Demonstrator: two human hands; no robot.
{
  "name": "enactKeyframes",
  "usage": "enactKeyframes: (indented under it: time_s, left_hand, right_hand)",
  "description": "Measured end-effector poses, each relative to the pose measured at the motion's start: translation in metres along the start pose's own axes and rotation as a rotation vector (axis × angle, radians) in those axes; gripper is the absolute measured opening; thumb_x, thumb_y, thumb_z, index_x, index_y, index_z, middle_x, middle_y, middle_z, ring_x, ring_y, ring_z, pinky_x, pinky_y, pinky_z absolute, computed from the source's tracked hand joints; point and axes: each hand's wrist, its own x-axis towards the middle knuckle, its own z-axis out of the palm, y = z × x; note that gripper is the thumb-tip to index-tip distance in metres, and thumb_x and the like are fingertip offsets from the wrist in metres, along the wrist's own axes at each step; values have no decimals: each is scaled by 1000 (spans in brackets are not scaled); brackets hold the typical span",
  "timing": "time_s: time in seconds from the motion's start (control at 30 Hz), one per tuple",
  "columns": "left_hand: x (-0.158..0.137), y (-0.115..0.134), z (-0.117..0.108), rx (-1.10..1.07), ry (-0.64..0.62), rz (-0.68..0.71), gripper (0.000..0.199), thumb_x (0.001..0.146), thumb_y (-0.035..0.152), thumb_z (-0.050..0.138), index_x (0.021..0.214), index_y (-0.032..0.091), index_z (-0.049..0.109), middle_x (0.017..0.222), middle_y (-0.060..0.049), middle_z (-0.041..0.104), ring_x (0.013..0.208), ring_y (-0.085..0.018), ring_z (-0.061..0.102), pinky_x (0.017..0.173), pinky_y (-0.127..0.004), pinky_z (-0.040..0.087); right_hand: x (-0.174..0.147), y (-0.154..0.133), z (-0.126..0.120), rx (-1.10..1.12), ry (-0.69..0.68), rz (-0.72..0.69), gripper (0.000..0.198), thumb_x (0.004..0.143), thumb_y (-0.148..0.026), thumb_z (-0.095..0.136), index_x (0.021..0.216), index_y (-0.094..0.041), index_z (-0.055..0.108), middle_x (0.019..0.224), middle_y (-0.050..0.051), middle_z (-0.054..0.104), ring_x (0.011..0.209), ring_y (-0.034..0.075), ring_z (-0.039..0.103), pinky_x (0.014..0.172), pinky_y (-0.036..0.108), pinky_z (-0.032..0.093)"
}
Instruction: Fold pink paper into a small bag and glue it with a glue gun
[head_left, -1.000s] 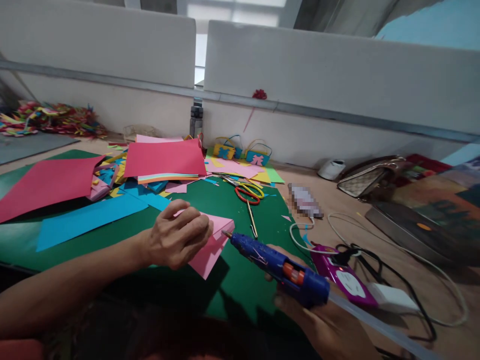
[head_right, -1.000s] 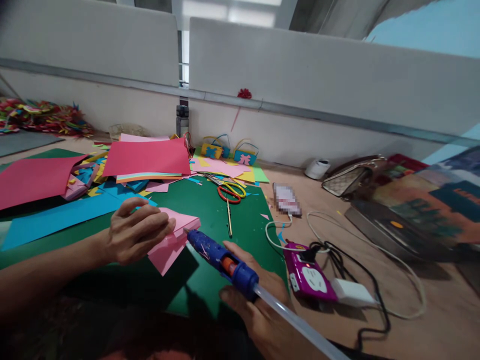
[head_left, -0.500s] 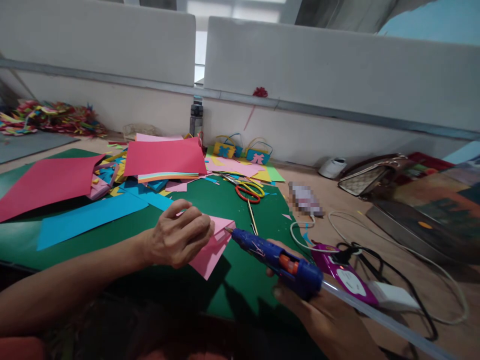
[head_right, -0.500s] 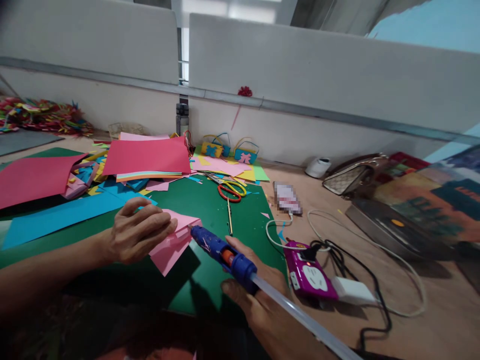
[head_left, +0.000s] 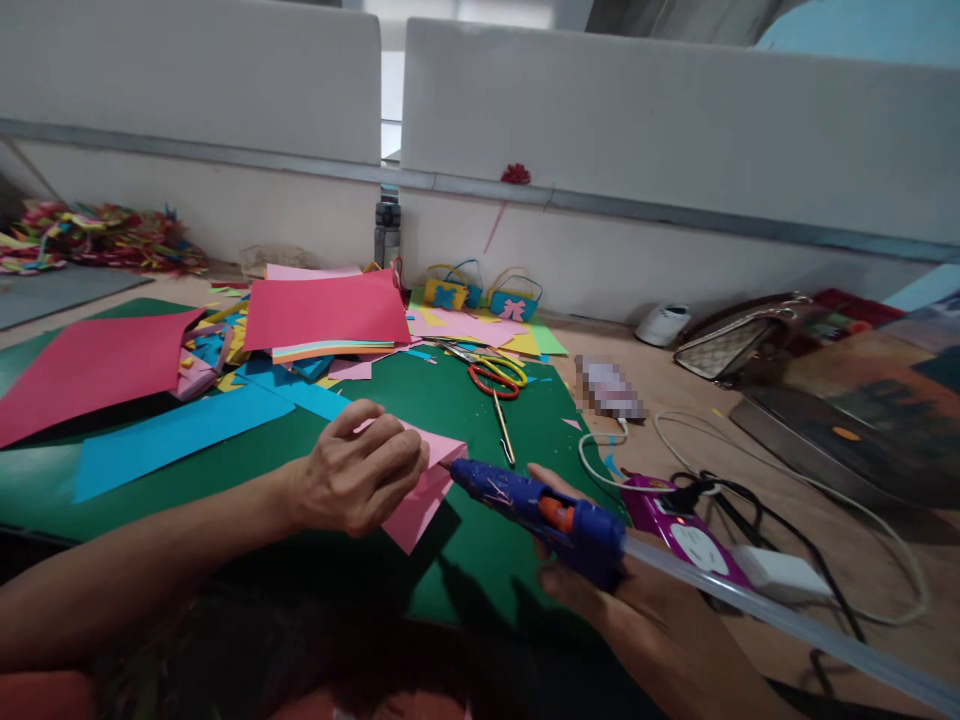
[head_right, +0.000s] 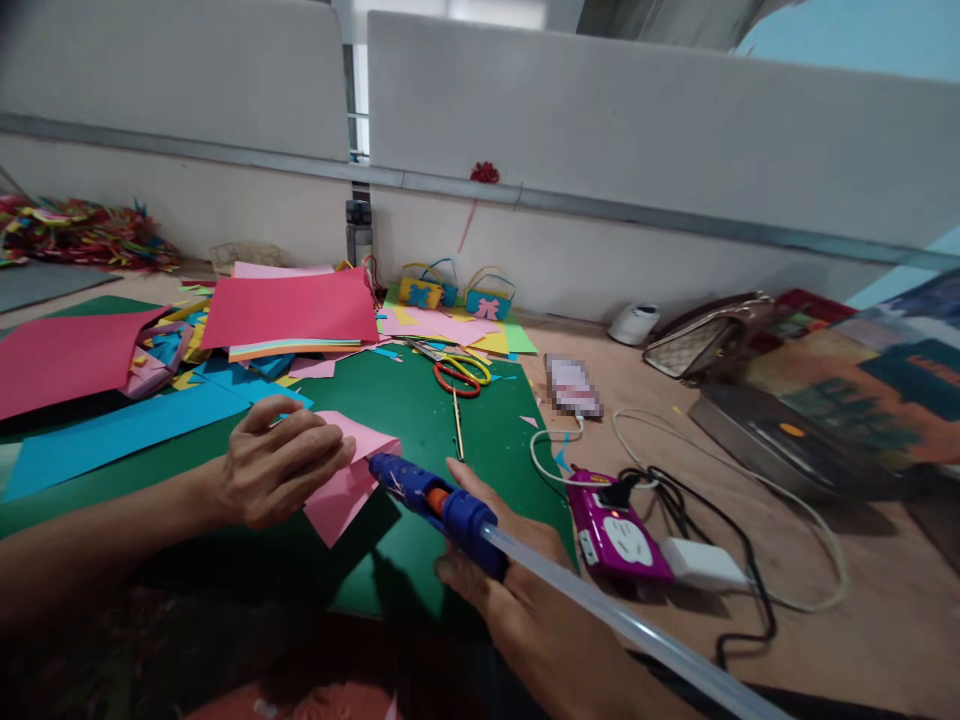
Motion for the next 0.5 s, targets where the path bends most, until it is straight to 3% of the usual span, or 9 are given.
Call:
enactKeyframes:
  time_s: [0.1, 0.23, 0.37, 0.5]
  left_hand:
    - [1, 0, 0, -10, -7, -6, 18, 81, 9, 44, 84, 12, 61, 71, -5, 63, 70, -18, 56, 68, -36, 39]
    - [1, 0, 0, -20, -7, 0, 17, 81, 8, 44, 84, 12, 60, 72, -6, 63, 69, -17, 55, 68, -35, 38]
    - [0, -1, 1, -20, -25, -4, 18, 80, 8, 43, 84, 13, 60, 75, -6, 65, 69, -17, 55, 68, -36, 39]
    - [-1, -1, 1, -20, -39, -12, 19, 81, 9, 41, 84, 14, 59, 76, -5, 65, 68, -16, 55, 68, -35, 39]
  right_hand:
    - [1, 2, 0, 18, -134, 10, 52, 74, -48, 53, 123, -32, 54, 72, -3, 70, 63, 22, 64, 54, 30, 52]
    - [0, 7, -1, 15, -147, 27, 53, 77, -46, 50, 127, -28, 50, 74, -2, 70, 61, 20, 63, 57, 30, 52]
    - [-1, 11, -2, -31, -106, 25, 36, 75, -48, 52, 103, -30, 66, 66, 0, 68, 62, 22, 63, 55, 31, 52]
    - [-1, 13, -2, -41, -79, 19, 24, 73, -47, 54, 79, -32, 71, 51, 0, 62, 62, 24, 63, 54, 31, 51]
